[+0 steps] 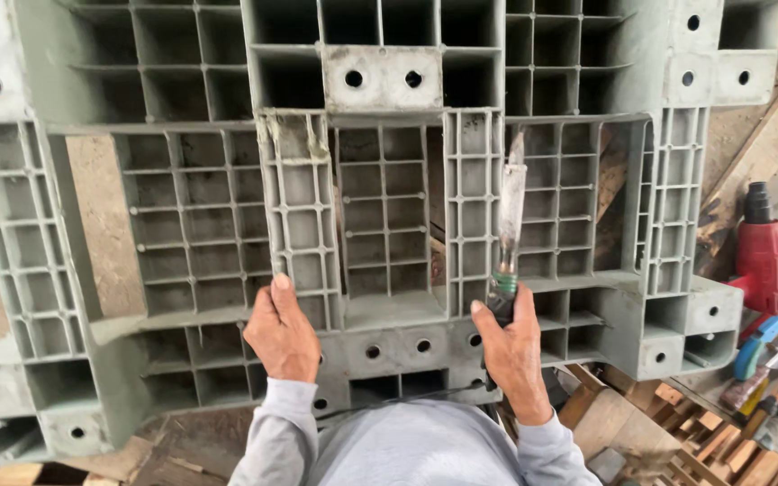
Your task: The person uses a red heat gun and a soldering iron to melt and smooth seams on a gray plastic pallet. They repeatedly apply heat, scrape softened plastic, and wipe away residue while working on multiple grid sections of the pallet.
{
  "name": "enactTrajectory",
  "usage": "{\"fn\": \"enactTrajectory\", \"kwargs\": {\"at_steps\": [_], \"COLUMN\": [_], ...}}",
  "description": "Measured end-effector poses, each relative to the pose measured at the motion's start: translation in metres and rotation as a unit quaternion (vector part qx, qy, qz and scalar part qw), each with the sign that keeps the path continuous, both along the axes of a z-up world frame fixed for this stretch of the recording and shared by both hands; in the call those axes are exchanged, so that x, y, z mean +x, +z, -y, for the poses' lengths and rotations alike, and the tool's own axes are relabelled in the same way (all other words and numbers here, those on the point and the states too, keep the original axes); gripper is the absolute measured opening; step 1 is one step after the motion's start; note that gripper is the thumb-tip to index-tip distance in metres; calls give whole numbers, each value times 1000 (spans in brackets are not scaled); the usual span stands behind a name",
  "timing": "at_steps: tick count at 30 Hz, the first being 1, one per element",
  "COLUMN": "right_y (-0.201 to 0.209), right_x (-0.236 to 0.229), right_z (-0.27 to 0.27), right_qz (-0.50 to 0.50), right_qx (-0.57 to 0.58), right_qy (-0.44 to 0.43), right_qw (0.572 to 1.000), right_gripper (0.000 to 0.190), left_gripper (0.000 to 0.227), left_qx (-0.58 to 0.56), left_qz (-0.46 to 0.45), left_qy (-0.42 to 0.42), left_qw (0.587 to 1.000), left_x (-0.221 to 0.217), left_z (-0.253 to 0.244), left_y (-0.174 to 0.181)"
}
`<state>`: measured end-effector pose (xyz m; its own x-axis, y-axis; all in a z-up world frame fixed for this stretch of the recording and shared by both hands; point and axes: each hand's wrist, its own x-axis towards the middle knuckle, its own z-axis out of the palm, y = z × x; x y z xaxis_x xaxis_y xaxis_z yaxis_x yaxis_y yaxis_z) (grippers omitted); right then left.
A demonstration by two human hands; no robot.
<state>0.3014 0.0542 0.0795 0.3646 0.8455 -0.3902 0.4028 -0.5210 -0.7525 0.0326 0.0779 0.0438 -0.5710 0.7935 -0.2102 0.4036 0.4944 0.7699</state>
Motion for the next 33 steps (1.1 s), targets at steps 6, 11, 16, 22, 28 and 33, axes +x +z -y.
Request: {"fn": "enactTrajectory", "kwargs": {"at_steps": [6,11,16,22,28,33], "right_y": [-6,-7,-2,43,93,132], "right_x": [-8,-6,-11,-14,62,170], "right_z": [-1,4,1,12,68,52], "right_qz": [25,31,2,87,177,388], "right_qx": [-29,-37,-35,76,-162,-395], "right_qy": [-14,-6,-36,5,27,256], "right_qw": [999,999,999,993,970,792], "right_gripper": [39,40,43,49,61,63], "left_gripper": [43,41,37,37,36,35], "left_qx": [-64,-59,-33,-47,-78,-41], "left_qz": [36,43,47,50,115,131], "left_qy": [1,-14,-7,-43,-37,-38], "left_qw": [997,997,998,997,990,990], "left_x": [-3,-3,-2,-8,-10,-11], "left_z": [-4,-2,0,-2,2,1], "left_y": [2,5,3,4,-5,-4]}}
